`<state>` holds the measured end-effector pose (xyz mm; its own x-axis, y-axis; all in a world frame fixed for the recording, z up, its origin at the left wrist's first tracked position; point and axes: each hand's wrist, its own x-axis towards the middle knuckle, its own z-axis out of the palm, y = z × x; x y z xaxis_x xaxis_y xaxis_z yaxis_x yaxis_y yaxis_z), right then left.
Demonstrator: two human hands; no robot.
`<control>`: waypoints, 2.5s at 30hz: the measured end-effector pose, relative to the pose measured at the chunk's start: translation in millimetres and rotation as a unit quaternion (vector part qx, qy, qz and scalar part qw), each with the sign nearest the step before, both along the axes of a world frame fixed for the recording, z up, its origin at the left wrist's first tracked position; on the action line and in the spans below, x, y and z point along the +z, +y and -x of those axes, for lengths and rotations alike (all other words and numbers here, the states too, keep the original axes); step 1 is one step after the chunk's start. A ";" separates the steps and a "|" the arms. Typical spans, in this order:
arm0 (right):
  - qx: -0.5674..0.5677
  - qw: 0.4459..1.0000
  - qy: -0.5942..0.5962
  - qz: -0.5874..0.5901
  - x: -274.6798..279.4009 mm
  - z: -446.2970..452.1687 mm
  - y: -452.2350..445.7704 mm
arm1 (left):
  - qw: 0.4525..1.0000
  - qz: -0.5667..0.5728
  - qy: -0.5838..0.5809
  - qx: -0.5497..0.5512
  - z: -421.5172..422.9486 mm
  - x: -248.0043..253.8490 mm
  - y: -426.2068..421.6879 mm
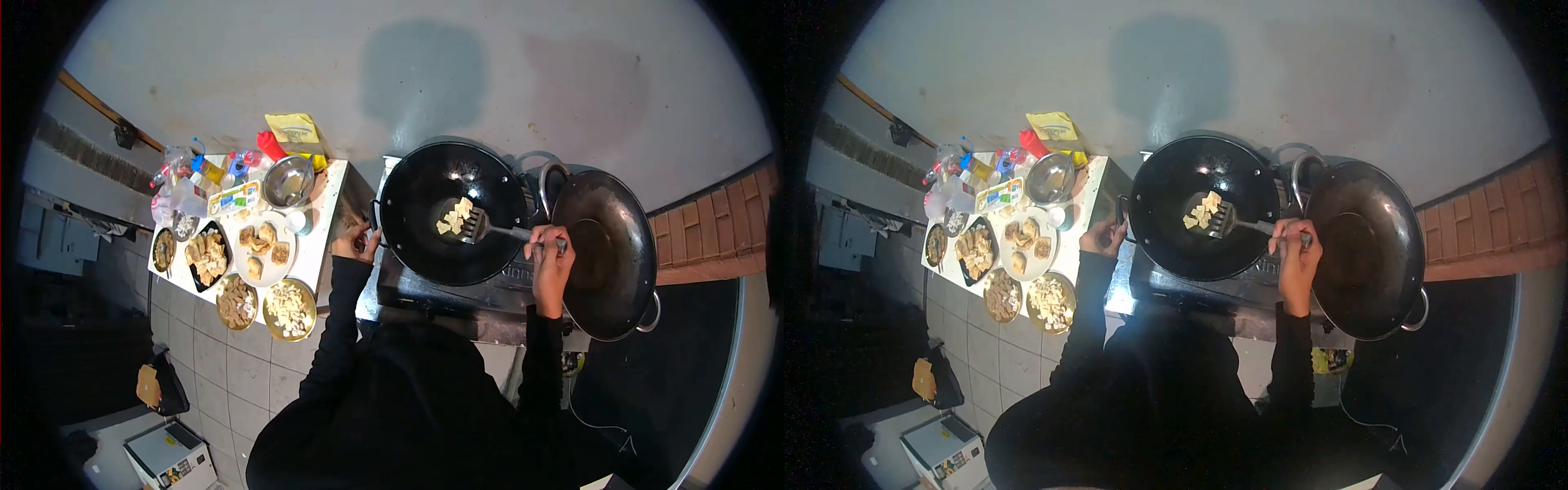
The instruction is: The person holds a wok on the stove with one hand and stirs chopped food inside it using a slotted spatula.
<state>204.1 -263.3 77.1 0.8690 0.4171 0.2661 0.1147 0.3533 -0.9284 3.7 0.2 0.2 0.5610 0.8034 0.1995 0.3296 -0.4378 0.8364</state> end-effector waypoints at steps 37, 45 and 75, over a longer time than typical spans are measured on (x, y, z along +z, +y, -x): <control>0.222 0.963 -0.138 0.068 -29.6 23.3 -42.9 | 0.983 -0.071 0.035 0.164 -5.1 0.3 -21.9; 0.220 0.959 -0.160 0.085 -30.9 20.9 -42.2 | 0.980 -0.108 0.044 0.159 -7.0 1.8 -23.7; 0.215 0.948 -0.195 0.133 -26.3 25.3 -40.4 | 0.984 -0.093 0.021 0.151 -10.5 6.8 -28.6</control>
